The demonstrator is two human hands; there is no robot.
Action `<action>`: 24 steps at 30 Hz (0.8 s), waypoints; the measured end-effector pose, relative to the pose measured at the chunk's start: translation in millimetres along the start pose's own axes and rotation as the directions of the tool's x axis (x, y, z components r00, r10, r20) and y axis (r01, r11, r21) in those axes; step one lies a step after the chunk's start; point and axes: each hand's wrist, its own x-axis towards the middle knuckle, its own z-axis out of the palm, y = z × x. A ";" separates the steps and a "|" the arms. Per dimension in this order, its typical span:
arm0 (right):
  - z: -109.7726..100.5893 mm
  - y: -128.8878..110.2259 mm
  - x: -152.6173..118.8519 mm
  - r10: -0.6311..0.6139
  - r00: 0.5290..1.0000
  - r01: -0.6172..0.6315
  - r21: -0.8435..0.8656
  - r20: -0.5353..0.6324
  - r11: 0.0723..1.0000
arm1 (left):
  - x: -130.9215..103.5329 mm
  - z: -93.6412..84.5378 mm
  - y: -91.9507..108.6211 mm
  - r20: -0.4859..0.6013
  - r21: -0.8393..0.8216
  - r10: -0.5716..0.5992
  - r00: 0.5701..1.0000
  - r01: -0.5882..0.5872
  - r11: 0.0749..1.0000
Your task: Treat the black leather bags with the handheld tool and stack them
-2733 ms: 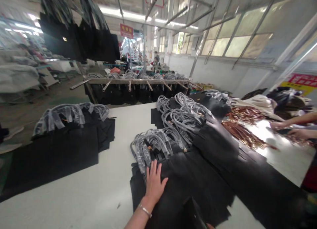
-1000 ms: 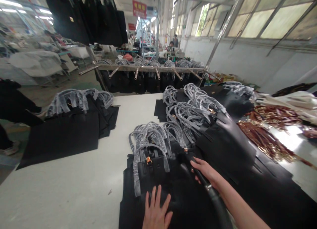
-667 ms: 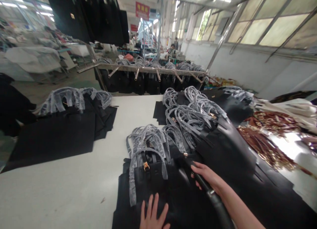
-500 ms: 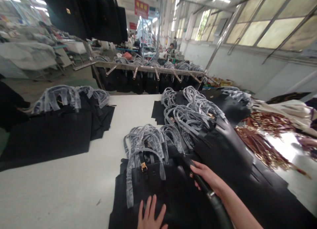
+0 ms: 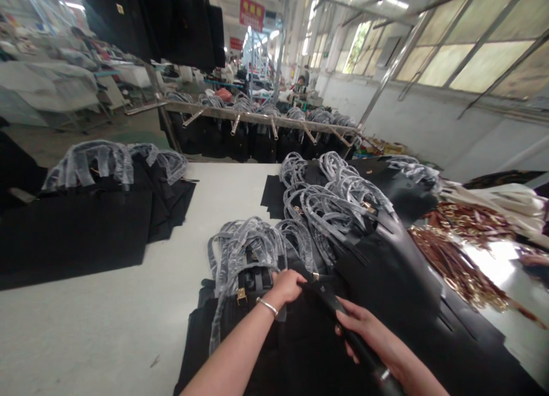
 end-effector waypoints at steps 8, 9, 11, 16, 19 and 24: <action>5.4 7.2 -4.9 -0.089 0.996 0.089 0.014 0.012 0.996 | -7.4 -1.8 -2.5 0.086 -0.137 0.015 0.996 -0.003 0.991; 7.9 6.4 -5.2 -0.099 0.995 0.099 0.002 0.003 0.995 | -8.2 -2.7 -1.1 0.084 -0.141 0.018 0.996 -0.006 0.990; 12.4 1.8 -7.2 -0.150 0.986 0.150 0.002 -0.072 0.989 | -11.3 -4.3 2.0 0.059 -0.136 0.017 0.998 -0.008 0.991; 5.6 -4.9 -43.6 -0.184 0.967 0.181 -0.031 -0.175 0.983 | -47.2 9.1 5.3 -0.116 -0.065 0.015 0.993 -0.023 0.998; -6.9 20.4 -84.8 -0.109 0.984 0.102 -0.059 -0.140 0.993 | -97.0 40.0 0.8 -0.288 0.102 0.167 0.943 -0.143 0.984; -5.7 120.6 -161.2 0.088 0.970 -0.097 -0.028 -0.228 0.995 | -209.4 106.5 -11.7 -0.020 0.237 0.456 0.890 -0.439 0.867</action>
